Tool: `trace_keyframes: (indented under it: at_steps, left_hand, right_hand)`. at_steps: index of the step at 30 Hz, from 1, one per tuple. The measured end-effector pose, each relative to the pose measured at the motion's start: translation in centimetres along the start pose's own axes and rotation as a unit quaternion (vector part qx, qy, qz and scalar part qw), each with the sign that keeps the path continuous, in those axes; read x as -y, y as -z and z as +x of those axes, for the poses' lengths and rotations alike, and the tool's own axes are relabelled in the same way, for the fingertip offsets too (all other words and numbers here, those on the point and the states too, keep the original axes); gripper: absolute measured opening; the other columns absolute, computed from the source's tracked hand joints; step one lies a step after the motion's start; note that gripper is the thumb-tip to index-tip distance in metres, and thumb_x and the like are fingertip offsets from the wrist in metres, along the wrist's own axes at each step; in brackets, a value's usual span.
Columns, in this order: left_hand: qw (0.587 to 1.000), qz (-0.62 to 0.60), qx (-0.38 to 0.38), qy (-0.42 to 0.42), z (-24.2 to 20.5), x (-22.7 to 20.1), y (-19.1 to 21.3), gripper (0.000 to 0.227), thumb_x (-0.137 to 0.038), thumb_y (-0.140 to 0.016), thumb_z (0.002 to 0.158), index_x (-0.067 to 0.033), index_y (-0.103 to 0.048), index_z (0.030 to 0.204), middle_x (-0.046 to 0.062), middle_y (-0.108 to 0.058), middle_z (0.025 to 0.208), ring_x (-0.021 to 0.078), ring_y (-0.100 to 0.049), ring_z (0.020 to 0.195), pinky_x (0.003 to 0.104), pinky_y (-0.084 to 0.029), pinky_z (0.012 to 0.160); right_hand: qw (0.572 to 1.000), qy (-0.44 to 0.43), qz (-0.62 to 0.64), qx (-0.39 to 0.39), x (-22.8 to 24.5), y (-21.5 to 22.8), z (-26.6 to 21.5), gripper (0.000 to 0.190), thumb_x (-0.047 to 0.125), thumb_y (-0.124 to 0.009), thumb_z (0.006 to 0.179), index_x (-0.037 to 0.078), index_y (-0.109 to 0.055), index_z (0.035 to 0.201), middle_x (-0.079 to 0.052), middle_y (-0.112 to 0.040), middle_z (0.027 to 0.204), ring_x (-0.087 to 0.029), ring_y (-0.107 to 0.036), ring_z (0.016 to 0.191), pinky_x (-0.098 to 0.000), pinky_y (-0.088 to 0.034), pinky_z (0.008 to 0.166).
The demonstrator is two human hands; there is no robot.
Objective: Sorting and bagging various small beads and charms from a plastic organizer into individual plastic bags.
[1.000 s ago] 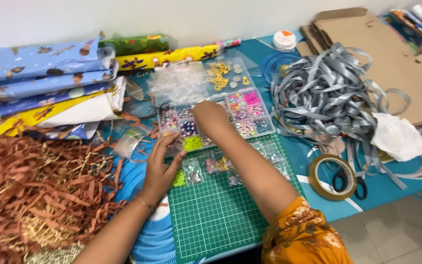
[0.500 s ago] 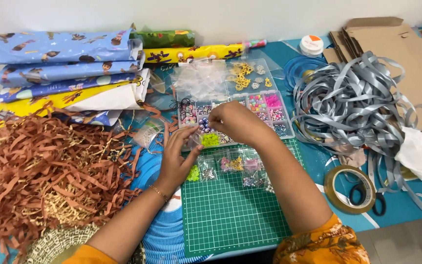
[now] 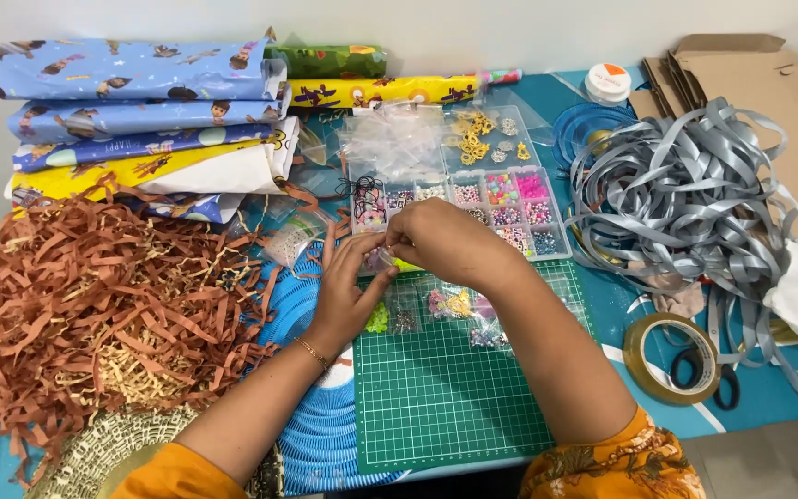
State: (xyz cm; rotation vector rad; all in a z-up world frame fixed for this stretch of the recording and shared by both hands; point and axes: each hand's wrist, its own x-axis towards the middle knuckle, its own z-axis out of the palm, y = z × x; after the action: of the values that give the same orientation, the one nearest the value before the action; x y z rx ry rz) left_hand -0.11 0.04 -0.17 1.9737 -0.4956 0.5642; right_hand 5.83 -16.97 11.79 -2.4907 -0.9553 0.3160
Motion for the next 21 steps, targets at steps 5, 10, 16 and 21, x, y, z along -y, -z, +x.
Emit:
trace_keyframes:
  at_steps: [5, 10, 16, 21]
  left_hand:
    - [1.000, -0.007, 0.004, 0.001, 0.1, -0.3, 0.0, 0.034, -0.021, -0.069, 0.099, -0.0073, -0.060, 0.129, 0.011, -0.068, 0.124, 0.0339, -0.058, 0.127, 0.068, -0.004, 0.123]
    - [1.000, -0.007, 0.004, -0.003, 0.1, 0.1, -0.1, 0.033, -0.022, -0.069, 0.100, -0.0078, -0.060, 0.128, 0.010, -0.068, 0.124, 0.0336, -0.059, 0.127, 0.068, -0.004, 0.123]
    - [1.000, -0.009, 0.016, 0.014, 0.1, -1.1, 0.6, 0.033, -0.023, -0.066, 0.101, -0.0078, -0.058, 0.129, 0.011, -0.067, 0.125, 0.0358, -0.057, 0.129, 0.071, -0.003, 0.123]
    - [1.000, -0.008, 0.016, 0.023, 0.1, -0.9, 0.7, 0.036, -0.026, -0.067, 0.100, -0.0084, -0.057, 0.131, 0.011, -0.066, 0.125, 0.0351, -0.057, 0.129, 0.069, -0.002, 0.123]
  right_hand:
    - [1.000, 0.001, -0.007, 0.005, 0.2, 0.0, 0.2, 0.013, 0.007, -0.071, 0.088, 0.001, -0.080, 0.094, -0.018, -0.075, 0.082, -0.036, -0.075, 0.078, -0.0440, -0.060, 0.073]
    - [1.000, 0.003, 0.004, -0.002, 0.2, 0.1, 0.4, 0.013, 0.006, -0.071, 0.088, 0.000, -0.080, 0.095, -0.018, -0.075, 0.082, -0.037, -0.075, 0.078, -0.0440, -0.060, 0.072]
    - [0.999, 0.028, -0.012, -0.019, 1.0, 0.4, 0.5, 0.013, 0.005, -0.069, 0.088, 0.000, -0.079, 0.095, -0.022, -0.073, 0.081, -0.043, -0.073, 0.078, -0.0490, -0.059, 0.071]
    - [0.999, 0.019, -0.021, -0.024, 1.4, 0.8, 0.2, 0.014, 0.009, -0.068, 0.091, 0.003, -0.079, 0.094, -0.019, -0.076, 0.081, -0.040, -0.074, 0.077, -0.0471, -0.059, 0.071]
